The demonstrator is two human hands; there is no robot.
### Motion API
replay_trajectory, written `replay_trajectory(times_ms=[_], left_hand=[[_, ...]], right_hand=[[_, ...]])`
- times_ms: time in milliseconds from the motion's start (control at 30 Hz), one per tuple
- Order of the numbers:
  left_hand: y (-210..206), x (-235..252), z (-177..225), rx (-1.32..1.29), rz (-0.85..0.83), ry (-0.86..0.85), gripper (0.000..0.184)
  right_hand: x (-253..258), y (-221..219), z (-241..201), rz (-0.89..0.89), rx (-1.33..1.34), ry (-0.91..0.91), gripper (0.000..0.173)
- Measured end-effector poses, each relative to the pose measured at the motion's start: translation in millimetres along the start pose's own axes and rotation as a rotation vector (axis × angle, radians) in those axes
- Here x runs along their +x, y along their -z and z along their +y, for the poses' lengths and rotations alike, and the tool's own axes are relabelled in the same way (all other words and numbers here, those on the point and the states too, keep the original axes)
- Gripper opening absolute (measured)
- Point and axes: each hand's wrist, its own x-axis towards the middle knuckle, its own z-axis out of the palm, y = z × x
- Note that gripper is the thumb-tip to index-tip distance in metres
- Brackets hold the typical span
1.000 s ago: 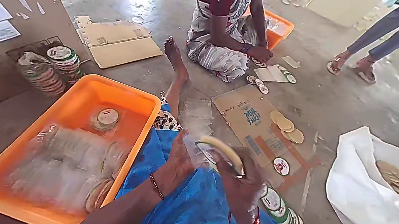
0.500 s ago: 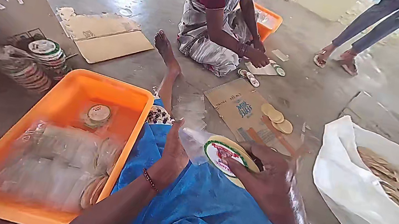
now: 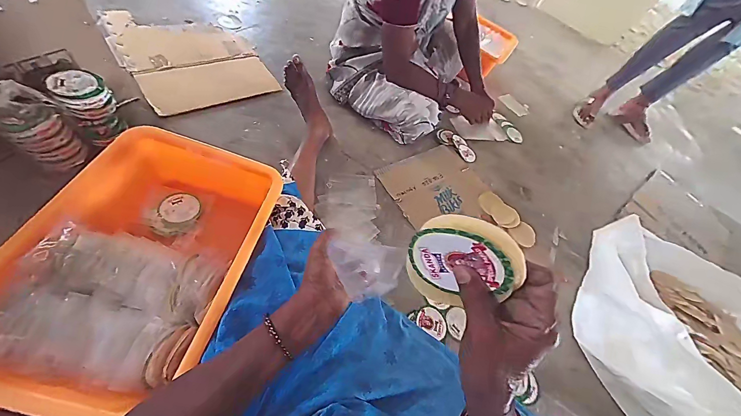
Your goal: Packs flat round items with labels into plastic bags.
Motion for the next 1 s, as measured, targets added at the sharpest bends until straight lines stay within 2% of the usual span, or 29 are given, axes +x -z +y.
replay_trajectory(times_ms=[100,200,267,333,433,500,600,733,867,933,1000], left_hand=[[17,7,14,0.012,-0.112,-0.052,0.062],[31,1,21,0.105,-0.202,-0.203,0.048],[33,-1,19,0.176,-0.227,-0.253,0.038],[28,0,10,0.245,-0.208,-0.254,0.039],[14,5,-13,0.235,-0.129,-0.115,0.056],[5,9,-30,0.221,-0.113,-0.037,0.060],[-9,5,-51,0.267,-0.106,0.050,0.063],[-24,-7,-66,0.316,-0.107,0.075,0.060],[-31,-14,-77,0.340,-0.115,0.104,0.061],[-31,-14,-78,0.322,-0.100,0.116,0.059],[-30,-12,-79,0.309,-0.077,0.164,0.061]], right_hand=[[-21,37,20,0.003,-0.062,-0.183,0.038],[-67,97,49,-0.075,-0.304,-0.281,0.034],[-93,146,53,-0.098,-0.513,-0.325,0.032],[-110,192,49,-0.046,-0.637,-0.403,0.030],[-138,243,42,0.067,-0.730,-0.541,0.031],[-159,264,46,0.104,-0.774,-0.589,0.033],[-178,276,52,0.166,-0.821,-0.610,0.036],[-184,276,54,0.177,-0.807,-0.647,0.035],[-162,269,46,0.179,-0.826,-0.754,0.038],[-137,249,33,0.224,-0.754,-0.673,0.039],[-114,215,8,0.200,-0.609,-0.502,0.030]])
